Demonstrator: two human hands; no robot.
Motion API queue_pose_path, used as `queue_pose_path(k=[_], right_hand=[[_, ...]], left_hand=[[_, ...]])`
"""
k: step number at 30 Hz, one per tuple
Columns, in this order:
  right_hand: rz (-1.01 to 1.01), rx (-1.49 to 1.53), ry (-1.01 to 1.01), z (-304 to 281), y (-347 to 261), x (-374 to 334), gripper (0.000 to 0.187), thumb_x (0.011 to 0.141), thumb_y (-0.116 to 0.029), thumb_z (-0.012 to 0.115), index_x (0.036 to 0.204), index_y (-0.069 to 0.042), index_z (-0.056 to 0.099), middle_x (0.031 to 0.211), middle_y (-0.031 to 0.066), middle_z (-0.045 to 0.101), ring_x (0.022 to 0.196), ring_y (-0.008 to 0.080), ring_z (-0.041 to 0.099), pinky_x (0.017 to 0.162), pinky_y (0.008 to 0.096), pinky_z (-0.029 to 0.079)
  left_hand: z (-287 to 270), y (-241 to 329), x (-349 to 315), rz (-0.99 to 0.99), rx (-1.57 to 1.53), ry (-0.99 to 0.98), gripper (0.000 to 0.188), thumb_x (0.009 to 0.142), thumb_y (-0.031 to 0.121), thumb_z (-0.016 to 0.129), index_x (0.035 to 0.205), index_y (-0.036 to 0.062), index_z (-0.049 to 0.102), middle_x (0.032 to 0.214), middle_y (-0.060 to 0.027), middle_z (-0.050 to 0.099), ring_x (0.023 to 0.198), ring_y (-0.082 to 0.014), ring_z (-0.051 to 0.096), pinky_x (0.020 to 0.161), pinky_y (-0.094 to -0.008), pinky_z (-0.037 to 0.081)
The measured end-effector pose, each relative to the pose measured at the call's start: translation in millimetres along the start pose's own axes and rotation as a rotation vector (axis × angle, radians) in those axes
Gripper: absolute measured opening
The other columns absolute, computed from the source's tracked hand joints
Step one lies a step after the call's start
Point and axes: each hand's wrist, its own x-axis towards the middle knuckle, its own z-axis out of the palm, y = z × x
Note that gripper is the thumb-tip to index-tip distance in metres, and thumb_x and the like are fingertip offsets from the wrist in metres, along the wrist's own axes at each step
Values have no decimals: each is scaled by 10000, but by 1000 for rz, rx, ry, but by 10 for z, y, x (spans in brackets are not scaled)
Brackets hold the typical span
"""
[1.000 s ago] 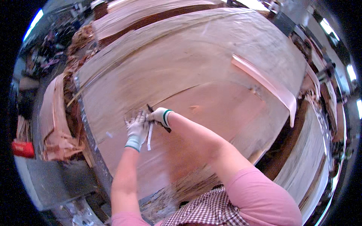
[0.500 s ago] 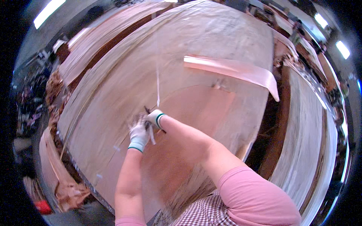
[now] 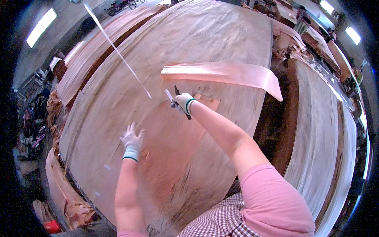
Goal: The person peels damaged layers from large wood veneers, applies adhesive tape to cracks, and uses a utility knife to trim and cut the thin sheets on an industrial workbench.
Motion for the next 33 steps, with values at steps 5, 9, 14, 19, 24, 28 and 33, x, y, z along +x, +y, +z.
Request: queue_pose_path(k=[5,9,14,19,24,28,33], right_hand=[[-169,-480,25,-51,43,417,239,781,-209,611,745,14,688,607,98,612,498,193,561,450,339,412],[-37,-681,-255,-138,-95,363,385,825,-380,566,947,-39,694,922,189,679,864,322,654,772,359,507],[-339,-1240,-90,-709,-276,303,538,810,-546,575,982,-53,704,973,207,668,926,345,650,802,398,514],[-349,-757,-421,-655,-444,332,189,834,-224,660,936,-67,683,745,-3,638,614,100,552,592,269,463],[-341,-462,-506,245,-369,443,183,745,-194,670,840,-38,685,678,44,633,647,113,594,624,282,478],[-404,-836,-118,782,-283,838,395,822,-361,628,940,12,684,1036,206,664,1017,347,628,854,413,508],[-487,-1437,-400,402,-686,315,271,854,-148,525,1067,-82,678,1041,154,673,982,317,649,824,388,524]], left_hand=[[322,1195,290,362,80,223,687,878,447,508,1468,201,259,1544,-22,203,1429,-297,131,1110,-611,56],[701,1357,516,327,181,76,584,931,385,402,1469,205,268,1541,-18,215,1410,-286,213,1112,-601,30],[659,1639,457,296,185,115,525,930,380,402,1416,181,373,1507,-37,299,1377,-286,294,1101,-615,70],[587,1543,471,127,-57,-23,561,937,396,407,1433,149,326,1513,-39,286,1401,-306,229,1112,-586,72],[736,1063,184,-267,-152,527,719,864,350,564,1467,128,241,1492,-116,306,1400,-342,205,1123,-563,79],[742,1145,503,50,224,462,798,832,356,616,1478,129,207,1509,-144,263,1410,-289,207,1126,-524,107],[776,1003,468,-181,-413,207,666,884,270,537,1465,126,246,1368,-173,466,1301,-289,411,1104,-441,256]])
